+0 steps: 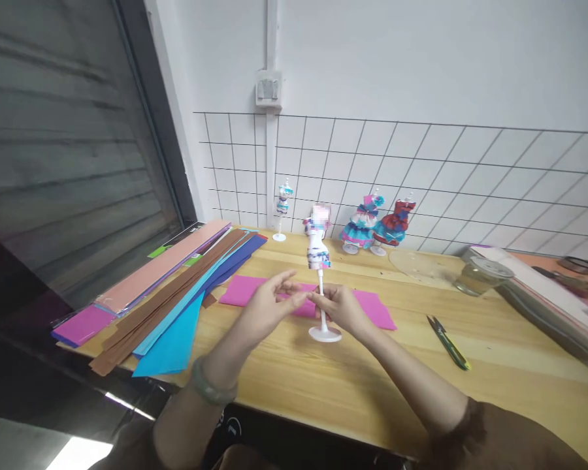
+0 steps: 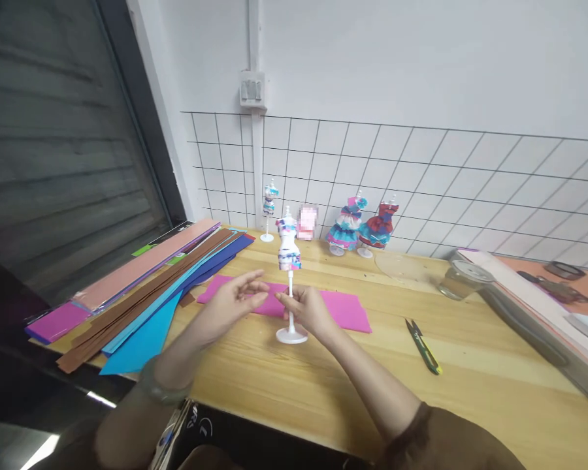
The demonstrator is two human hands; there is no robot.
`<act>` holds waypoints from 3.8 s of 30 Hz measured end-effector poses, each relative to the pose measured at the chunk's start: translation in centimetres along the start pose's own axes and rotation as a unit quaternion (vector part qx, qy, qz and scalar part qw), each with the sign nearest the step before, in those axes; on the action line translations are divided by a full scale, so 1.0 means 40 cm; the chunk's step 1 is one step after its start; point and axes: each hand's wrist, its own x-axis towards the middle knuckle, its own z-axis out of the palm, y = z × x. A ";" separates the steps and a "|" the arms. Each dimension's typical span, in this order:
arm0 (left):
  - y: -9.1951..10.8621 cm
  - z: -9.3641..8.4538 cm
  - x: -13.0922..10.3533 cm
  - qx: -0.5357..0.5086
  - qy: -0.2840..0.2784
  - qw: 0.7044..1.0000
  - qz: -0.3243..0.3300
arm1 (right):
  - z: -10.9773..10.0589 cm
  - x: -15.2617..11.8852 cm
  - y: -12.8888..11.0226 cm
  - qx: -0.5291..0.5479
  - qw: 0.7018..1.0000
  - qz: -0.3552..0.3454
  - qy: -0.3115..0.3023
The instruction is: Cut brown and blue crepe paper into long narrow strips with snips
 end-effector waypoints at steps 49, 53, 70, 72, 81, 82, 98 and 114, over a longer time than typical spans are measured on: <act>-0.225 0.070 0.149 -0.168 -0.041 0.979 -0.111 | 0.020 -0.031 0.108 0.464 0.862 0.205 -0.016; -0.221 0.079 0.143 -0.169 -0.045 0.977 -0.120 | 0.016 -0.024 0.121 0.526 0.819 0.226 -0.043; -0.233 0.082 0.141 -0.159 -0.032 0.980 -0.117 | 0.008 -0.016 0.145 0.613 0.741 0.259 -0.090; -0.238 0.084 0.140 -0.149 -0.019 0.982 -0.111 | 0.008 -0.016 0.147 0.636 0.718 0.264 -0.100; -0.236 0.089 0.135 -0.162 -0.010 0.975 -0.149 | 0.025 -0.016 0.132 0.573 0.779 0.251 -0.037; -0.234 0.088 0.135 -0.164 -0.010 0.974 -0.153 | 0.025 -0.017 0.128 0.549 0.797 0.248 -0.025; -0.232 0.086 0.132 -0.175 -0.001 0.971 -0.166 | 0.015 -0.020 0.125 0.512 0.819 0.256 -0.038; -0.241 0.093 0.129 -0.157 -0.006 0.978 -0.135 | 0.024 -0.015 0.149 0.603 0.753 0.256 -0.065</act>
